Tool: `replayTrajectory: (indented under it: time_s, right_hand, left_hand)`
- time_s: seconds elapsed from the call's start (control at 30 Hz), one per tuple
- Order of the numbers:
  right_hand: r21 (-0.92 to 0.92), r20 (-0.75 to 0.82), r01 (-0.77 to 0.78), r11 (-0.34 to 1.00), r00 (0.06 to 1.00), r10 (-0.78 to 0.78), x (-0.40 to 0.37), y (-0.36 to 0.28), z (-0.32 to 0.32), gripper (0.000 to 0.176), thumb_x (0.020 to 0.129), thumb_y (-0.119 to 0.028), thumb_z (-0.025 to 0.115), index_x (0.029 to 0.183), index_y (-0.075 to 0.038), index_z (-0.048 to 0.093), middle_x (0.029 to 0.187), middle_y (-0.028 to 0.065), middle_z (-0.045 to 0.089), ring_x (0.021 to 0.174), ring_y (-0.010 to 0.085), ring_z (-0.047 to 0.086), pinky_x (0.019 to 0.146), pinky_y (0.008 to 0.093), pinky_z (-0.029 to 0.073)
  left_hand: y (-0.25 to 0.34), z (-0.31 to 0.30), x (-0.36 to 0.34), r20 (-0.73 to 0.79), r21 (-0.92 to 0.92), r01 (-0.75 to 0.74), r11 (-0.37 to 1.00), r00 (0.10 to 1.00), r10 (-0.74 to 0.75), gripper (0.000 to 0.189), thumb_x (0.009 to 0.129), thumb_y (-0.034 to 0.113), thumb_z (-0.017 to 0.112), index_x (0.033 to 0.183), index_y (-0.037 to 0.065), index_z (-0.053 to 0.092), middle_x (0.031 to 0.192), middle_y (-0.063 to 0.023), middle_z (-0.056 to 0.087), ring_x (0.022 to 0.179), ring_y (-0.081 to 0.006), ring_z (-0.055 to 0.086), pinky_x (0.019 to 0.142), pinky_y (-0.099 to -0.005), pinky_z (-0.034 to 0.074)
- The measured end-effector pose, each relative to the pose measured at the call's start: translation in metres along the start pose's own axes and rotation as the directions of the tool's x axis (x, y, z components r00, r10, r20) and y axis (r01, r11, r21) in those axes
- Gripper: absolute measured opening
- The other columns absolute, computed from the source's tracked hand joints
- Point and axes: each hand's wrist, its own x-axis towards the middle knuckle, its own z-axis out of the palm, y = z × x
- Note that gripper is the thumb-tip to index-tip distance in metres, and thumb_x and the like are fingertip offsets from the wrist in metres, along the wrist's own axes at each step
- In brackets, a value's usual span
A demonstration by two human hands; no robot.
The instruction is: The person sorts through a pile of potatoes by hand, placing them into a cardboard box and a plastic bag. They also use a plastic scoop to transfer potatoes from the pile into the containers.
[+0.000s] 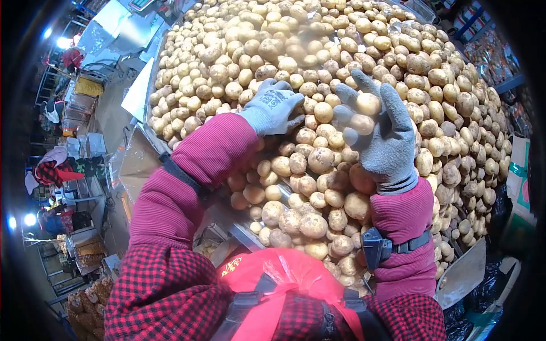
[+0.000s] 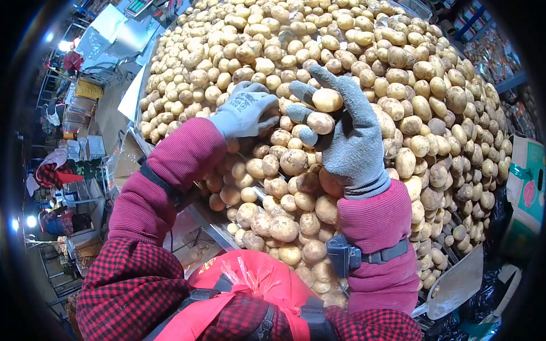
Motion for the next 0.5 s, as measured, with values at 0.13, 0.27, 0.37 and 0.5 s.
replayTrajectory:
  time_s: [0.13, 0.27, 0.37, 0.5]
  right_hand:
    - [-0.003, 0.009, -0.035, 0.999, 0.999, 0.035, -0.002, -0.005, 0.005, 0.062, 0.108, -0.043, 0.05, 0.153, 0.0, 0.044, 0.14, 0.025, 0.06, 0.11, 0.0295, 0.07, 0.08, 0.0337, 0.061]
    - [-0.013, -0.013, -0.031, 0.999, 0.999, 0.031, -0.001, -0.003, 0.008, 0.062, 0.109, -0.043, 0.049, 0.154, -0.001, 0.043, 0.142, 0.0221, 0.058, 0.104, 0.0256, 0.067, 0.075, 0.032, 0.059]
    - [-0.153, -0.072, 0.022, 0.988, 0.997, -0.033, -0.005, -0.003, 0.018, 0.06, 0.109, -0.042, 0.05, 0.153, -0.001, 0.045, 0.141, 0.0208, 0.06, 0.1, 0.0228, 0.067, 0.074, 0.0311, 0.058]
    - [-0.635, -0.092, 0.188, 0.749, 0.945, -0.315, -0.009, 0.013, 0.03, 0.056, 0.111, -0.038, 0.045, 0.153, -0.002, 0.046, 0.143, 0.018, 0.061, 0.097, 0.0173, 0.069, 0.066, 0.0209, 0.053]
  left_hand:
    - [0.006, -0.004, -0.013, 0.022, -0.063, -0.03, 0.998, 0.999, 0.032, 0.025, 0.09, 0.034, 0.071, 0.101, 0.012, 0.071, 0.106, -0.0108, 0.07, 0.111, -0.0294, 0.061, 0.106, -0.0469, 0.04]
    - [0.014, 0.001, -0.017, 0.007, 0.009, -0.041, 0.999, 0.999, 0.041, 0.019, 0.088, 0.028, 0.071, 0.101, 0.014, 0.071, 0.103, -0.0086, 0.072, 0.109, -0.0276, 0.063, 0.105, -0.0459, 0.04]
    - [0.025, 0.004, 0.011, 0.203, 0.133, 0.2, 0.971, 0.953, -0.224, 0.026, 0.08, 0.027, 0.075, 0.101, 0.012, 0.072, 0.101, -0.0089, 0.072, 0.112, -0.0277, 0.062, 0.103, -0.0453, 0.043]
    - [-0.001, 0.04, 0.029, 0.031, 0.096, 0.105, 0.99, 0.994, -0.109, 0.023, 0.068, 0.018, 0.077, 0.087, 0.005, 0.076, 0.088, -0.0211, 0.073, 0.083, -0.0365, 0.073, 0.079, -0.0492, 0.058]
